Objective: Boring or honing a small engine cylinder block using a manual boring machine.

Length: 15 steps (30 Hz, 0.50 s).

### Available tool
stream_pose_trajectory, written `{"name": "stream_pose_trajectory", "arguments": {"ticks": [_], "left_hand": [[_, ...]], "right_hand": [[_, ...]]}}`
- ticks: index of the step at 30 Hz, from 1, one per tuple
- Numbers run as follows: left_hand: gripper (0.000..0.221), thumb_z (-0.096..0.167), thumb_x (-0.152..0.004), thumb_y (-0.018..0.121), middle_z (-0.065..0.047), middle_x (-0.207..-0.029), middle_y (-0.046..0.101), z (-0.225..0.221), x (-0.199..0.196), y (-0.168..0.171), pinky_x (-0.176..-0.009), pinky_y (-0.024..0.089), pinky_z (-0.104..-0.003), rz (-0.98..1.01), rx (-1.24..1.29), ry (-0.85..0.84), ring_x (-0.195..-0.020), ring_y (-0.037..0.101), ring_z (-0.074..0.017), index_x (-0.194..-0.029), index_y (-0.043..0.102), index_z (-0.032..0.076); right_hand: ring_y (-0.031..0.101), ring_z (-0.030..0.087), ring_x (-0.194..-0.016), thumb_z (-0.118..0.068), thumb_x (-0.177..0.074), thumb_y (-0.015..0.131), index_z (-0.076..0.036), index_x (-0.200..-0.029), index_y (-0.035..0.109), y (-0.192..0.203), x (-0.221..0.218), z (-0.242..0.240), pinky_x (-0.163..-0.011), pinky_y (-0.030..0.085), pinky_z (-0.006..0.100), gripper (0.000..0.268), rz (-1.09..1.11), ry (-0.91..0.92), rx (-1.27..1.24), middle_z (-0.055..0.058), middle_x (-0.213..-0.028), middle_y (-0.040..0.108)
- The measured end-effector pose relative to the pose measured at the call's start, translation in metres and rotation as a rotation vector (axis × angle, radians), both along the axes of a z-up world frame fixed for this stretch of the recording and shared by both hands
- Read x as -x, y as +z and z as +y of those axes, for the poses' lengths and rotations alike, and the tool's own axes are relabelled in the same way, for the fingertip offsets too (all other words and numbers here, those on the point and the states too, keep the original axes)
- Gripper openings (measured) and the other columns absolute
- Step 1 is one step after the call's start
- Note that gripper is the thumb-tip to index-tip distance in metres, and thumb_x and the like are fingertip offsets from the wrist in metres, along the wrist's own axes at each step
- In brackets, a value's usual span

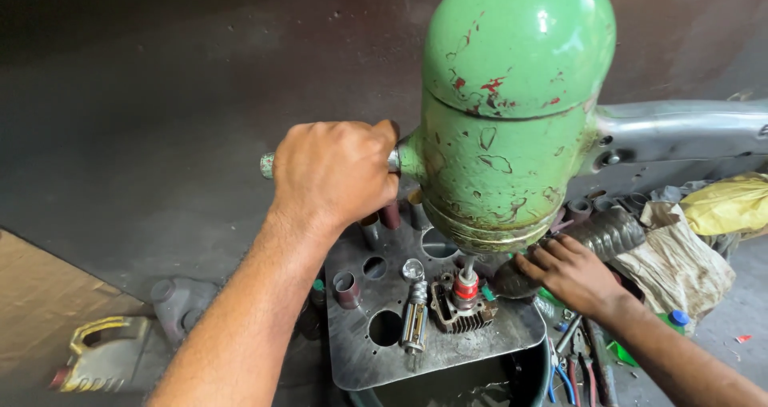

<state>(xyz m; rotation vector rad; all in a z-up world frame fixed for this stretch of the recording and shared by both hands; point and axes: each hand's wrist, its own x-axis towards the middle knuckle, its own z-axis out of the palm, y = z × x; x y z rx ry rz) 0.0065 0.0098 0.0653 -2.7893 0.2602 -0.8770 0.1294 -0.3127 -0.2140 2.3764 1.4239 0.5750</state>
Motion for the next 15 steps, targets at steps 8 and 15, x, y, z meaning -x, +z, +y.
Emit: {"name": "stream_pose_trajectory", "arguments": {"ticks": [8, 15], "left_hand": [[0.023, 0.018, -0.066, 0.069, -0.008, -0.063, 0.071, 0.005, -0.001, -0.003, -0.050, 0.056, -0.046, -0.031, -0.015, 0.013, -0.059, 0.072, -0.0295, -0.087, 0.077, 0.016], [0.017, 0.019, -0.065, 0.069, -0.008, -0.063, 0.070, 0.011, -0.004, -0.008, -0.051, 0.056, -0.045, -0.106, -0.022, -0.030, -0.059, 0.071, -0.0303, -0.080, 0.075, 0.014]], "right_hand": [[0.063, 0.021, -0.096, -0.018, -0.078, 0.059, -0.017, -0.138, 0.059, 0.000, 0.018, -0.006, -0.089, 0.048, 0.037, 0.060, -0.003, -0.073, -0.082, 0.001, -0.098, 0.063], [0.063, 0.020, -0.098, -0.019, -0.082, 0.056, -0.018, -0.142, 0.057, 0.005, 0.021, -0.027, -0.088, 0.048, 0.036, 0.060, -0.005, -0.165, -0.032, 0.001, -0.106, 0.065]]}}
